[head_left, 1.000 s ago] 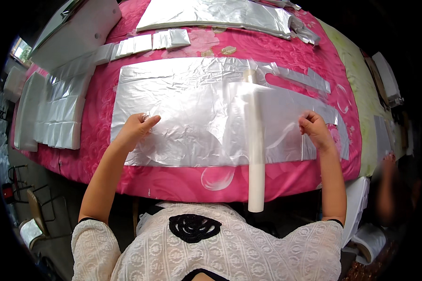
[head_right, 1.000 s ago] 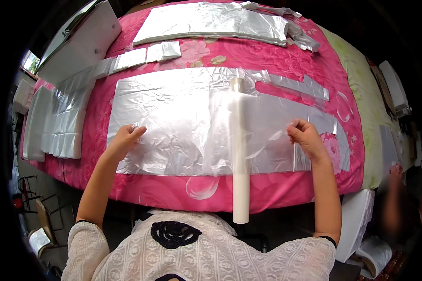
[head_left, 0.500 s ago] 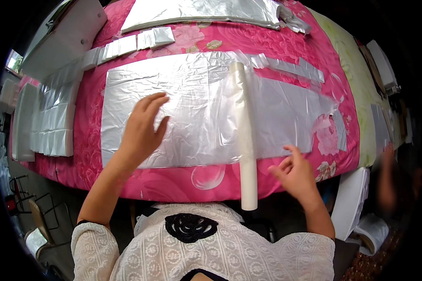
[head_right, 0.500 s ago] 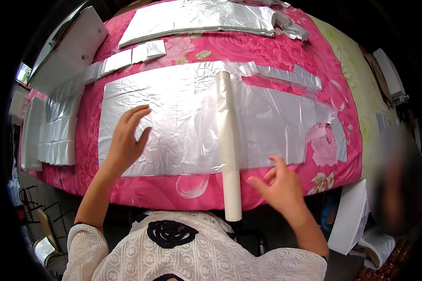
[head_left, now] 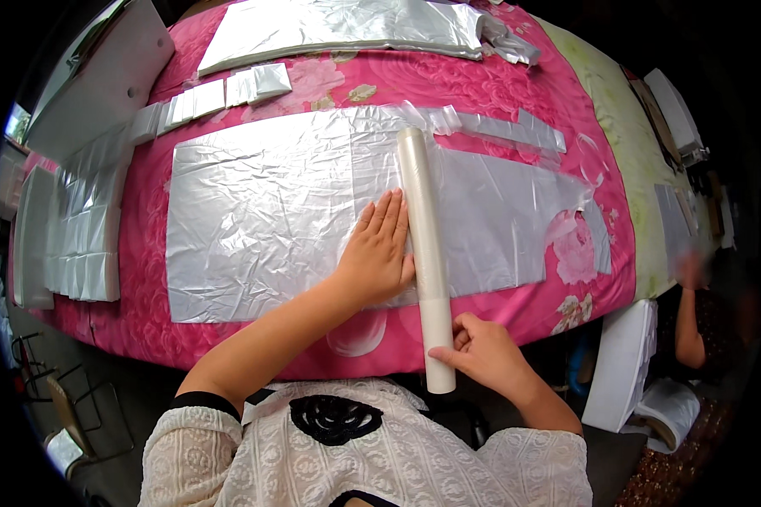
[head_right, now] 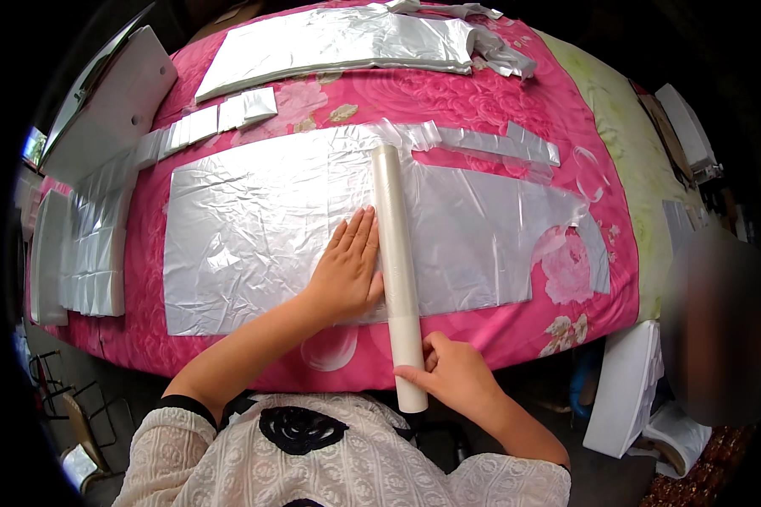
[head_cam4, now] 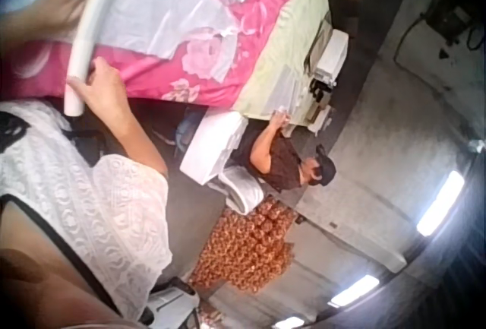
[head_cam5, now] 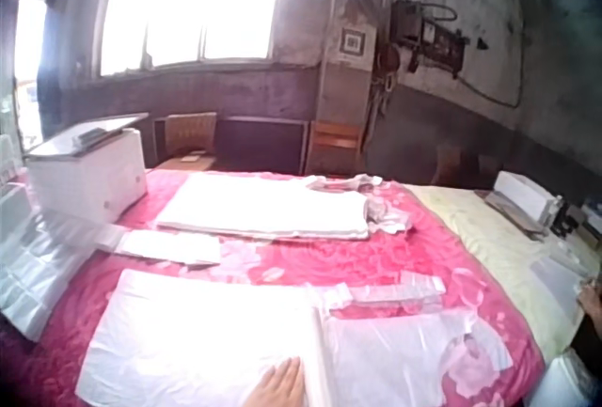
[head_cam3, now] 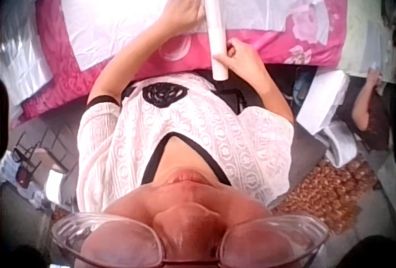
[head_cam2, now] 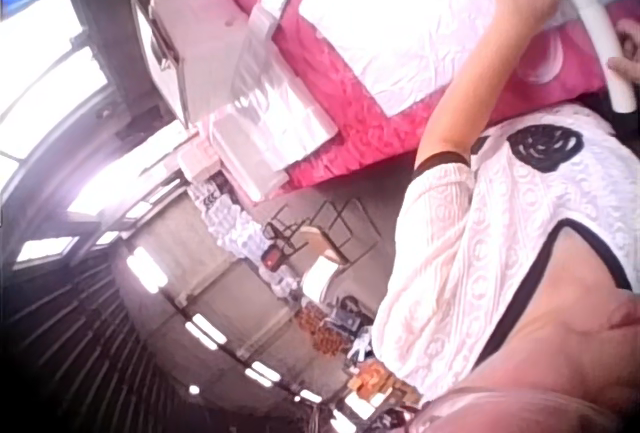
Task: The person wraps small rectangular items in clear plastic film on a pink floral tablecloth. They unroll the film, place an item, fold the film over, and smooth it with a white cylindrical roller. The wrapped items are stacked on the table.
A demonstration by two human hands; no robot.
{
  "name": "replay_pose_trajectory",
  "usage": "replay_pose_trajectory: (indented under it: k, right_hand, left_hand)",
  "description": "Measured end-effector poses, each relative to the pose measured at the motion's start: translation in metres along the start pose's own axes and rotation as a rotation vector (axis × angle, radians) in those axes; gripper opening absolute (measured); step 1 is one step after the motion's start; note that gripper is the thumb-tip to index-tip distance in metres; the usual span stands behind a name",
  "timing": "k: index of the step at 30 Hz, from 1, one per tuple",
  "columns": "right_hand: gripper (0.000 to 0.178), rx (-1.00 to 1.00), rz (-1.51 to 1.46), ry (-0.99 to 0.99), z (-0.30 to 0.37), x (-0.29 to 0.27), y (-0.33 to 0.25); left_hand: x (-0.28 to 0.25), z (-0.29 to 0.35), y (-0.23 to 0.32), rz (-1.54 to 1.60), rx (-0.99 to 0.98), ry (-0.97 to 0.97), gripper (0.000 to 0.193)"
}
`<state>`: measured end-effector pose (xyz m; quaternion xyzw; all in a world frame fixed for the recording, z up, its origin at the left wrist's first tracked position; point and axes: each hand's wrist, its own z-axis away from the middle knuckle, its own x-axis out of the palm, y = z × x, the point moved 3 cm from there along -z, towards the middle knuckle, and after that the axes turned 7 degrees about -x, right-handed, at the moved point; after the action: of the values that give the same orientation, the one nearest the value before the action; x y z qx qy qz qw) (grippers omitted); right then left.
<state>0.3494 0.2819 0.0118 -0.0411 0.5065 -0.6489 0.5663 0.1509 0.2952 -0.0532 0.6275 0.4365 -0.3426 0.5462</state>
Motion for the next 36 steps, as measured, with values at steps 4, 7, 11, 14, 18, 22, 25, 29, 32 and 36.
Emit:
replay_pose_trajectory:
  k: [4, 7, 11, 14, 18, 22, 25, 29, 32, 36]
  right_hand:
    - [0.046, -0.226, -0.081, 0.285, -0.063, -0.033, -0.001]
    - [0.043, -0.216, -0.147, 0.276, -0.127, -0.052, -0.023]
    - [0.041, -0.247, -0.315, 0.392, -0.218, -0.073, -0.032]
    - [0.036, -0.293, -0.887, 0.499, -0.269, -0.085, -0.020]
    - [0.029, -0.491, -1.693, 0.426, -0.281, -0.143, 0.007]
    - [0.036, -0.486, -1.854, 0.877, -0.247, -0.248, 0.056]
    - [0.048, -0.602, -1.775, 1.048, -0.204, -0.303, 0.052]
    - [0.067, -0.765, -1.426, 1.092, -0.175, -0.320, -0.019]
    - [0.068, -0.744, -1.248, 0.997, -0.180, -0.328, -0.047]
    - [0.065, -0.476, -1.643, 0.801, -0.159, -0.420, 0.026]
  left_hand:
    - [-0.001, -0.001, 0.003, -0.047, -0.003, -0.011, 0.072]
    - [0.000, 0.000, 0.001, -0.050, 0.020, 0.003, 0.074]
    - [0.001, -0.001, 0.001, -0.054, 0.008, -0.010, 0.074]
    - [0.001, -0.002, 0.003, -0.044, 0.009, -0.017, 0.074]
    - [-0.001, -0.001, 0.002, -0.051, -0.004, -0.024, 0.073]
    - [-0.002, 0.000, 0.004, -0.066, 0.017, 0.004, 0.072]
    - [-0.001, -0.001, 0.004, -0.055, 0.023, 0.018, 0.072]
    - [-0.001, 0.000, 0.002, -0.068, 0.010, -0.001, 0.072]
    - [0.000, 0.001, -0.002, -0.051, -0.001, -0.010, 0.073]
    - [-0.001, -0.001, 0.004, -0.017, 0.023, -0.017, 0.074]
